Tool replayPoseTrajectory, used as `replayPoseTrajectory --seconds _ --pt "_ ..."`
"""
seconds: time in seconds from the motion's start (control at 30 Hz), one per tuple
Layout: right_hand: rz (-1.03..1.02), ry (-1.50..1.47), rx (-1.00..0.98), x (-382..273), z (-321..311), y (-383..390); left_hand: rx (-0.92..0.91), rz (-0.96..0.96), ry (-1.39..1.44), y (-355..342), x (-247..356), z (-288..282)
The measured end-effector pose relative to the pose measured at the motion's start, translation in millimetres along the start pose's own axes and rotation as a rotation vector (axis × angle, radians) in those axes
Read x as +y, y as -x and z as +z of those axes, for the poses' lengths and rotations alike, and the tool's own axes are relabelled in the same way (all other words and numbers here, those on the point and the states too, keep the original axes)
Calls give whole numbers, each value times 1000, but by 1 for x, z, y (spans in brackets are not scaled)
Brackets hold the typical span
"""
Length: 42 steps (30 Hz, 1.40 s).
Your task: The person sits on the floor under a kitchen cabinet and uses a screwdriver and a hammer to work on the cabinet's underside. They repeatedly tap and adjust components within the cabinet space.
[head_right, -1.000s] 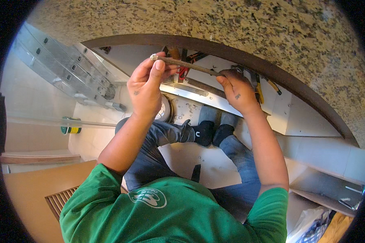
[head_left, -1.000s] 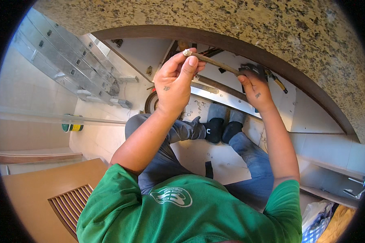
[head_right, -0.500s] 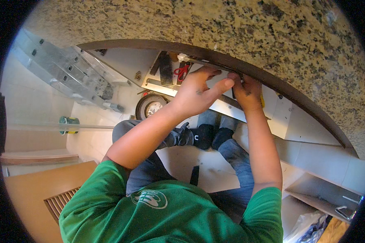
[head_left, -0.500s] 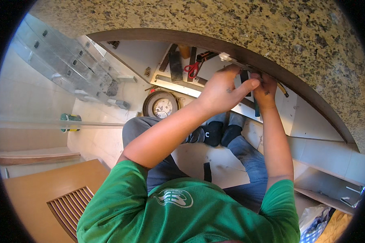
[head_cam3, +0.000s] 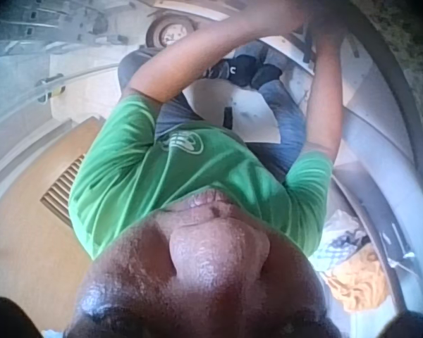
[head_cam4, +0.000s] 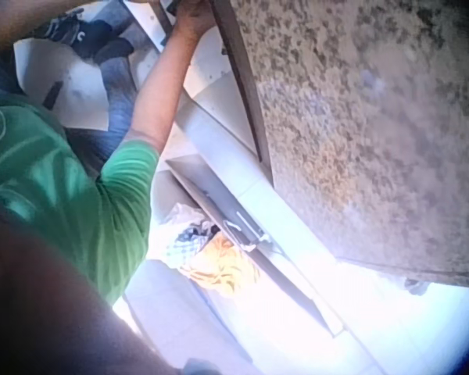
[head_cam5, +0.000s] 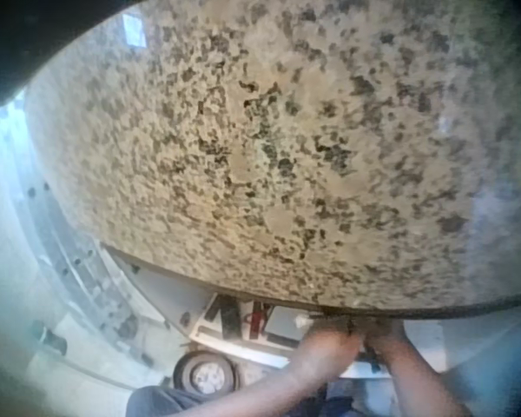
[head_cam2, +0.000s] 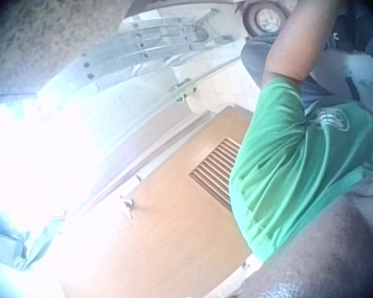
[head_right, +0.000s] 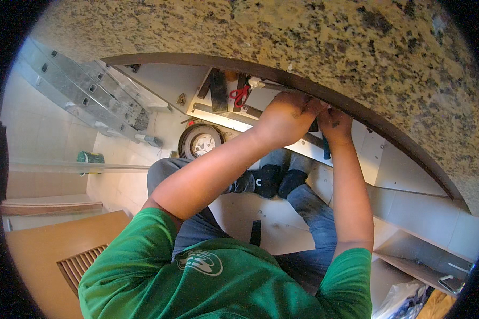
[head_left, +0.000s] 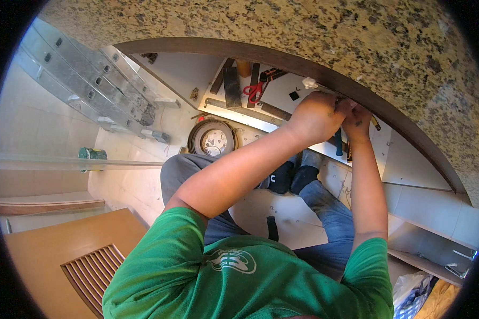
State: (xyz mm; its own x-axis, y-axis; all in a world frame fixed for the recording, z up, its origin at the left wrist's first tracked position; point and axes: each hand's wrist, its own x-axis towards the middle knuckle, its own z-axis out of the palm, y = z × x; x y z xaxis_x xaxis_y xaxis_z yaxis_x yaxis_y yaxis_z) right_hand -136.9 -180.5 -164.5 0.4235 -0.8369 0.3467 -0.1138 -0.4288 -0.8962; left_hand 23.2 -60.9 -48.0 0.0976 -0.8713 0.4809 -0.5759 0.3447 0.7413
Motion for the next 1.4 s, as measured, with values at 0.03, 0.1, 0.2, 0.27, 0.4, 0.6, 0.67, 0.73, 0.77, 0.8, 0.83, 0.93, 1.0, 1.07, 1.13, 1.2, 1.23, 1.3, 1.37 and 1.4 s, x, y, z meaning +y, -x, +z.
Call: replayPoseTrajectory --seconds 0.03,0.1,0.2,0.27,0.4,0.6,0.67,0.73,0.77,0.8,0.83,0.93,1.0,1.07,1.13,1.2,1.23,1.3,1.37,1.4 --pt "20 -43 29 0 0 3 -6 14 -56 1 1 2" --pt "-18 -20 45 -5 1 3 0 73 -157 1 2 3" --pt "-127 92 -3 -23 5 -5 5 151 -239 0 5 -5" --pt "-144 98 -22 -42 16 -12 -14 130 -244 -2 4 -16" --pt "-194 388 65 -78 42 -12 185 85 -110 7 4 -38" --pt "-89 263 52 -94 29 4 -51 -113 177 10 17 -22" --pt "21 317 26 -95 23 4 19 -76 96 8 20 -17" --pt "-91 132 42 -97 27 1 80 2 -33 8 21 -18" --pt "-109 54 51 -99 31 -1 113 77 -123 9 19 -22" --pt "-97 156 40 -102 37 -3 142 115 -214 11 17 -26" --pt "-83 257 28 -105 44 -5 184 72 -135 14 14 -30" --pt "-113 291 35 -114 55 -1 283 -79 54 22 10 -34" --pt "-162 290 56 -119 52 3 200 -42 -35 24 10 -27" --pt "-201 357 93 -122 42 6 164 -31 -20 23 13 -18" --pt "-150 279 103 -123 36 6 89 -143 93 19 15 -11" --pt "-113 275 96 -125 38 3 173 -12 -20 17 12 -14" --pt "-115 309 74 -125 44 -1 192 26 -76 17 10 -18" --pt "-179 398 51 -127 58 -9 256 59 -156 21 3 -35" --pt "-329 500 57 -127 74 -10 291 -1 -144 27 -1 -45" --pt "-237 374 27 -126 81 -12 298 -76 -91 29 -1 -48"
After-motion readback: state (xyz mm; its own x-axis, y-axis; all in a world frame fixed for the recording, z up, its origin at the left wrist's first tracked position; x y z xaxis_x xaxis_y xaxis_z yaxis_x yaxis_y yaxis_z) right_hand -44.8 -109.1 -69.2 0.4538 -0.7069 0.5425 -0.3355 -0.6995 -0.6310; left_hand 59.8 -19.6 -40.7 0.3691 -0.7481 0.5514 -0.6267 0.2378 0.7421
